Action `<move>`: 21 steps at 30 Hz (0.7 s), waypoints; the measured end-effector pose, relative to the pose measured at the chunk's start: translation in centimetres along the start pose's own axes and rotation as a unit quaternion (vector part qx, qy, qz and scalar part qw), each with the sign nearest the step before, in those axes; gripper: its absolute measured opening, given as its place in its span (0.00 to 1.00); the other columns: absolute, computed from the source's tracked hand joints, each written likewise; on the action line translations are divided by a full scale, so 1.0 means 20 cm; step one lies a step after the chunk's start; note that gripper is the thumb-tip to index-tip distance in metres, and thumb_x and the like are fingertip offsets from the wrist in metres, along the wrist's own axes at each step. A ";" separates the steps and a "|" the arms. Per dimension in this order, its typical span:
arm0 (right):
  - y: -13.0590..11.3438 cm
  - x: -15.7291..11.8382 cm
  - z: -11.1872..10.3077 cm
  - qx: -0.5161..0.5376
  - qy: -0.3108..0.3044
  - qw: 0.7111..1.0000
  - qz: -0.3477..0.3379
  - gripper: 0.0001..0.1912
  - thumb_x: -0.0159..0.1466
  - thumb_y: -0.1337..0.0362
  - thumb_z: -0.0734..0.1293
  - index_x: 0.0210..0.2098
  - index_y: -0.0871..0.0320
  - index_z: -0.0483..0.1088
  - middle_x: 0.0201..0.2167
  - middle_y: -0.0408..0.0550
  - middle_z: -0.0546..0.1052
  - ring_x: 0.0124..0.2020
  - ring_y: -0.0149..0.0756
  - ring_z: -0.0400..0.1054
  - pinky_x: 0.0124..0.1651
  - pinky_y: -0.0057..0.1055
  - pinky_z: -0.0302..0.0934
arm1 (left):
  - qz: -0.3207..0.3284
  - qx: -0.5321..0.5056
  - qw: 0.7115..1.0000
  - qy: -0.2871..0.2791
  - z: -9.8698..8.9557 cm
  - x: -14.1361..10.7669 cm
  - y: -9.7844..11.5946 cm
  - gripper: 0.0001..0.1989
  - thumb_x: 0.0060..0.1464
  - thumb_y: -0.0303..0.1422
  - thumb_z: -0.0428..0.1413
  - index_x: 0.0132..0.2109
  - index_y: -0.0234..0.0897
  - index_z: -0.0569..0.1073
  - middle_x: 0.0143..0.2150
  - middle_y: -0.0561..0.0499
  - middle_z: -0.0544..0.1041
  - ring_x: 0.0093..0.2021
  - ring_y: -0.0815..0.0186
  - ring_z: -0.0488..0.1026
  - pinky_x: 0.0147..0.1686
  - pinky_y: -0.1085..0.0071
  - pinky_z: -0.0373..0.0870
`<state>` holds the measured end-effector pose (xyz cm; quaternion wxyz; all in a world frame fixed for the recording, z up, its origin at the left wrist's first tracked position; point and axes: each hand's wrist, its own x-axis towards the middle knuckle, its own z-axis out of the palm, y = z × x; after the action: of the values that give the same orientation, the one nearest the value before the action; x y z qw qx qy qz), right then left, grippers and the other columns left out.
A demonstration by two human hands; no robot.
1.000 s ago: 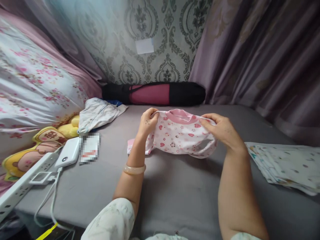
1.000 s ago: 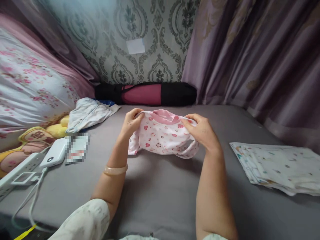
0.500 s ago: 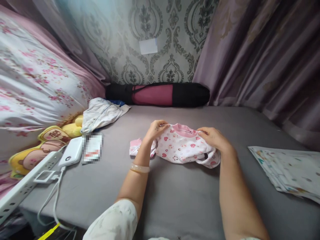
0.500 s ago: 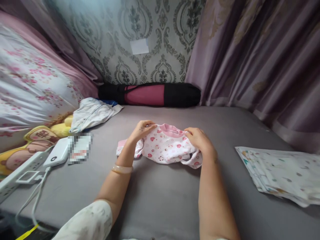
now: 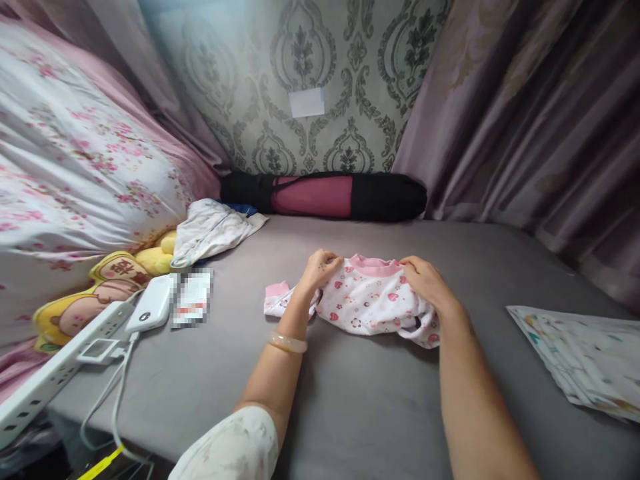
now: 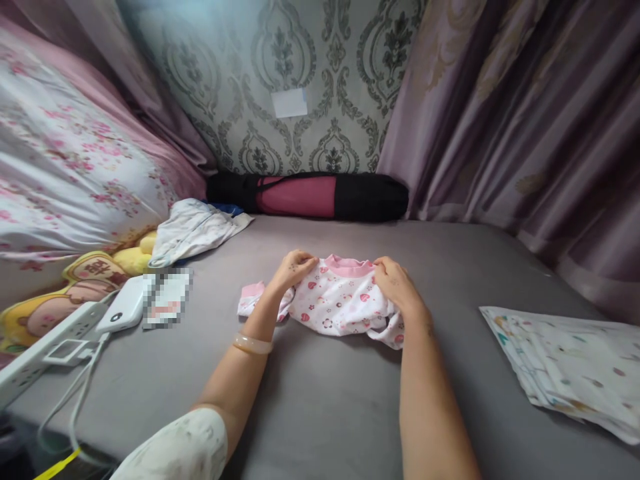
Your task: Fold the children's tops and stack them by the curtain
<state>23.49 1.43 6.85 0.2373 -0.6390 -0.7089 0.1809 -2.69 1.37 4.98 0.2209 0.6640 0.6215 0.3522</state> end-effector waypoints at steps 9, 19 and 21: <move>0.01 -0.03 -0.06 0.081 -0.040 0.996 -0.016 0.23 0.56 0.48 0.68 0.41 0.58 0.77 0.34 0.48 0.80 0.36 0.40 0.73 0.36 0.29 0.63 | -0.058 -0.124 0.988 -0.068 -0.02 -0.04 0.00 0.17 0.52 0.44 0.52 0.25 0.35 0.70 0.19 0.57 0.59 0.22 0.72 0.57 0.21 0.75 0.52; -0.01 -0.05 -0.10 0.102 -0.026 0.994 0.015 0.24 0.54 0.44 0.68 0.36 0.59 0.77 0.22 0.43 0.74 0.23 0.34 0.66 0.25 0.27 0.57 | 0.023 -0.194 0.970 -0.146 -0.20 -0.12 0.02 0.19 0.47 0.48 0.60 0.31 0.33 0.75 0.23 0.56 0.66 0.24 0.73 0.60 0.24 0.74 0.54; 0.00 -0.05 -0.11 0.035 -0.037 0.999 0.019 0.24 0.55 0.44 0.67 0.35 0.59 0.78 0.23 0.45 0.75 0.24 0.36 0.68 0.27 0.28 0.58 | 0.031 -0.187 0.968 -0.164 -0.25 -0.13 0.01 0.19 0.45 0.46 0.62 0.33 0.32 0.77 0.25 0.55 0.70 0.26 0.72 0.63 0.25 0.75 0.56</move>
<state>24.85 0.38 8.53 0.2292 -0.6369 -0.6980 0.2338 -6.22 -1.95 7.96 0.4290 0.6787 0.4787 0.3552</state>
